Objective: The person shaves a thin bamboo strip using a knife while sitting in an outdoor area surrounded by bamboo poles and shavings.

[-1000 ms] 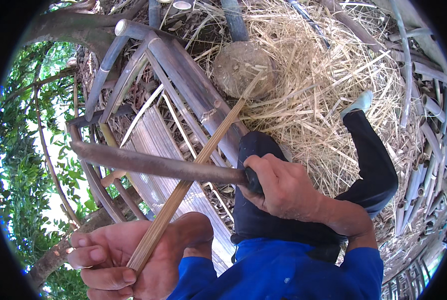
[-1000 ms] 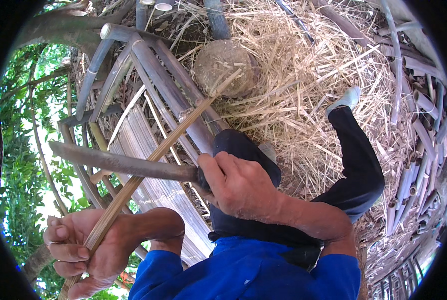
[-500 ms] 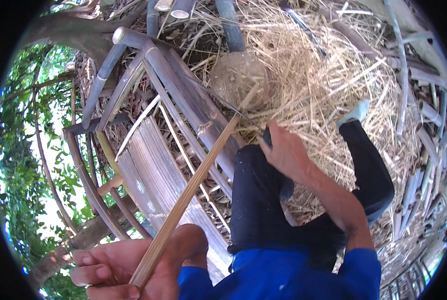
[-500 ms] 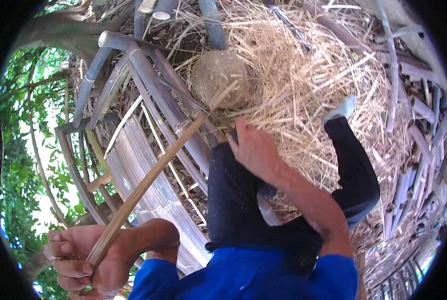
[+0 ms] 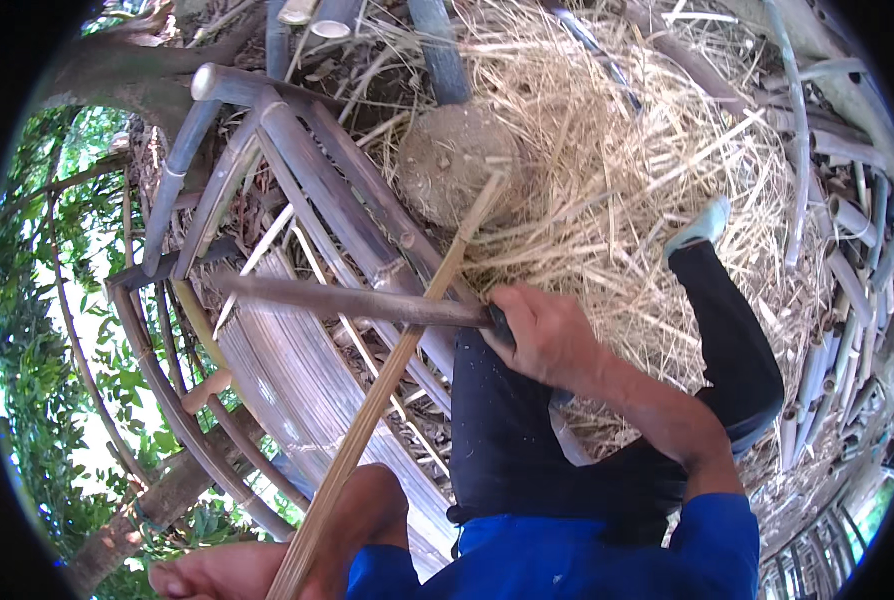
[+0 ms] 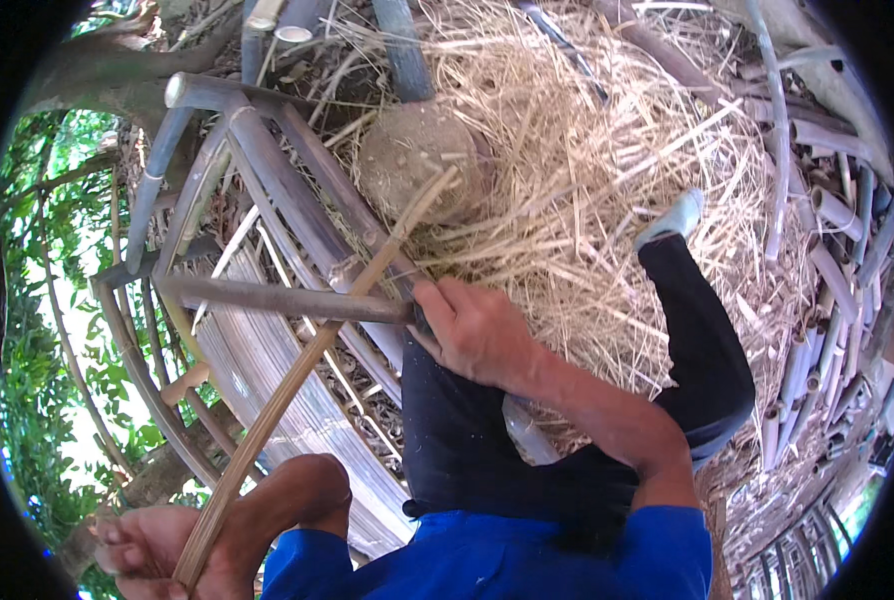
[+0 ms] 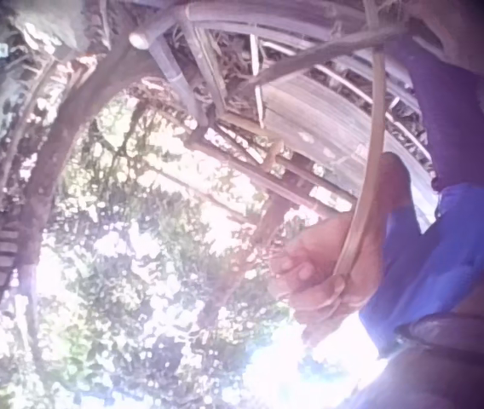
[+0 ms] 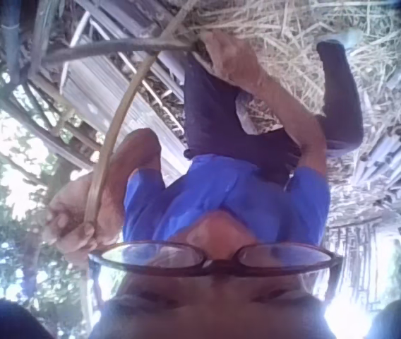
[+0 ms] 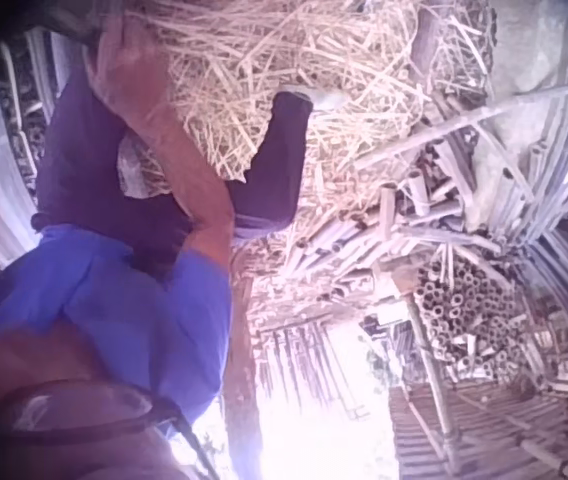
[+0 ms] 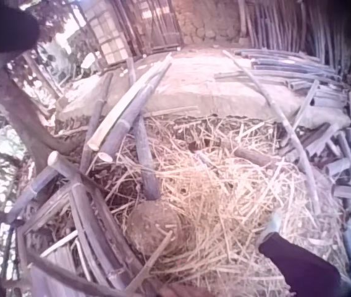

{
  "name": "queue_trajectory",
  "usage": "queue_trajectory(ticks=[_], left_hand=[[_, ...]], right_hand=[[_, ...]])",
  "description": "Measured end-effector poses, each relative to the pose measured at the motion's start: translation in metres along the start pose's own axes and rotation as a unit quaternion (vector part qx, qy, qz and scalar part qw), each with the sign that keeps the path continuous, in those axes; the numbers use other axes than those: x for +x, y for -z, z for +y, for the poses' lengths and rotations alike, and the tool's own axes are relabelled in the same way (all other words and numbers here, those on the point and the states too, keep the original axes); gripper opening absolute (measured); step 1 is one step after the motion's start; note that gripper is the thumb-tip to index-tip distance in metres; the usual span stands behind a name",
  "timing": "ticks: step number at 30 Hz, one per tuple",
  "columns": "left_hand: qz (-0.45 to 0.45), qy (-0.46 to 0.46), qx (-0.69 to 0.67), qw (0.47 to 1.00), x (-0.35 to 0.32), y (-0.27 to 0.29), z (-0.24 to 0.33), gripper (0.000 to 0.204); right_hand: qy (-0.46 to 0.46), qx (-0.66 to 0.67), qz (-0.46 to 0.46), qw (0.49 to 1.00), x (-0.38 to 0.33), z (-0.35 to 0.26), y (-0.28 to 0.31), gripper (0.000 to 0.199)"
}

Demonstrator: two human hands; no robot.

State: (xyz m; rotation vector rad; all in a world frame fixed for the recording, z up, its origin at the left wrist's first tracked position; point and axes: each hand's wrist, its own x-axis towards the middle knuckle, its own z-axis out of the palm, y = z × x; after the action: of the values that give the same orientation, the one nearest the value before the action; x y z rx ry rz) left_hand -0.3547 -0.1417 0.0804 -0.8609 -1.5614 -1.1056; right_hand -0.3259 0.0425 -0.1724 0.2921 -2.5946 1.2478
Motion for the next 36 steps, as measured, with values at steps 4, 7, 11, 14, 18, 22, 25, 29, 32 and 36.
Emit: queue_trajectory(ticks=[4,7,11,14,18,22,25,29,32,36], left_hand=[[-0.037,-0.013,-0.016,0.999,0.004,-0.011,-0.007,0.01],[0.044,-0.009,-0.026,0.999,-0.008,-0.011,-0.022,0.018],[0.058,0.025,-0.089,0.994,-0.033,-0.025,-0.019,0.019],[0.066,0.048,-0.153,0.985,-0.051,-0.047,-0.024,0.02],[0.061,0.057,-0.158,0.984,-0.066,-0.042,-0.028,0.02],[0.072,0.085,-0.213,0.971,-0.077,-0.063,-0.033,0.021],[0.061,0.084,-0.201,0.974,-0.094,-0.063,-0.04,0.022],[0.07,0.099,-0.213,0.97,-0.098,-0.062,-0.043,0.023],[0.067,0.097,-0.227,0.967,-0.105,-0.073,-0.047,0.023],[0.07,0.106,-0.219,0.967,-0.107,-0.065,-0.049,0.024]], right_hand=[[-0.205,-0.025,-0.106,0.973,-0.002,0.109,-0.034,0.033],[-0.212,-0.008,-0.114,0.971,0.001,0.071,-0.029,0.034],[-0.084,-0.006,-0.074,0.994,-0.001,0.082,-0.041,0.026],[-0.218,-0.084,-0.064,0.97,-0.004,0.159,-0.062,0.026],[-0.063,0.003,-0.034,0.997,0.0,0.1,-0.055,0.03],[-0.255,-0.107,-0.089,0.957,-0.005,0.21,-0.076,0.031],[-0.289,-0.026,-0.128,0.948,0.003,0.175,-0.081,0.028],[-0.177,-0.027,-0.056,0.982,-0.004,0.185,-0.093,0.026],[-0.328,-0.025,-0.107,0.938,0.001,0.233,-0.095,0.037],[-0.341,0.038,-0.093,0.935,0.003,0.221,-0.085,0.044]])
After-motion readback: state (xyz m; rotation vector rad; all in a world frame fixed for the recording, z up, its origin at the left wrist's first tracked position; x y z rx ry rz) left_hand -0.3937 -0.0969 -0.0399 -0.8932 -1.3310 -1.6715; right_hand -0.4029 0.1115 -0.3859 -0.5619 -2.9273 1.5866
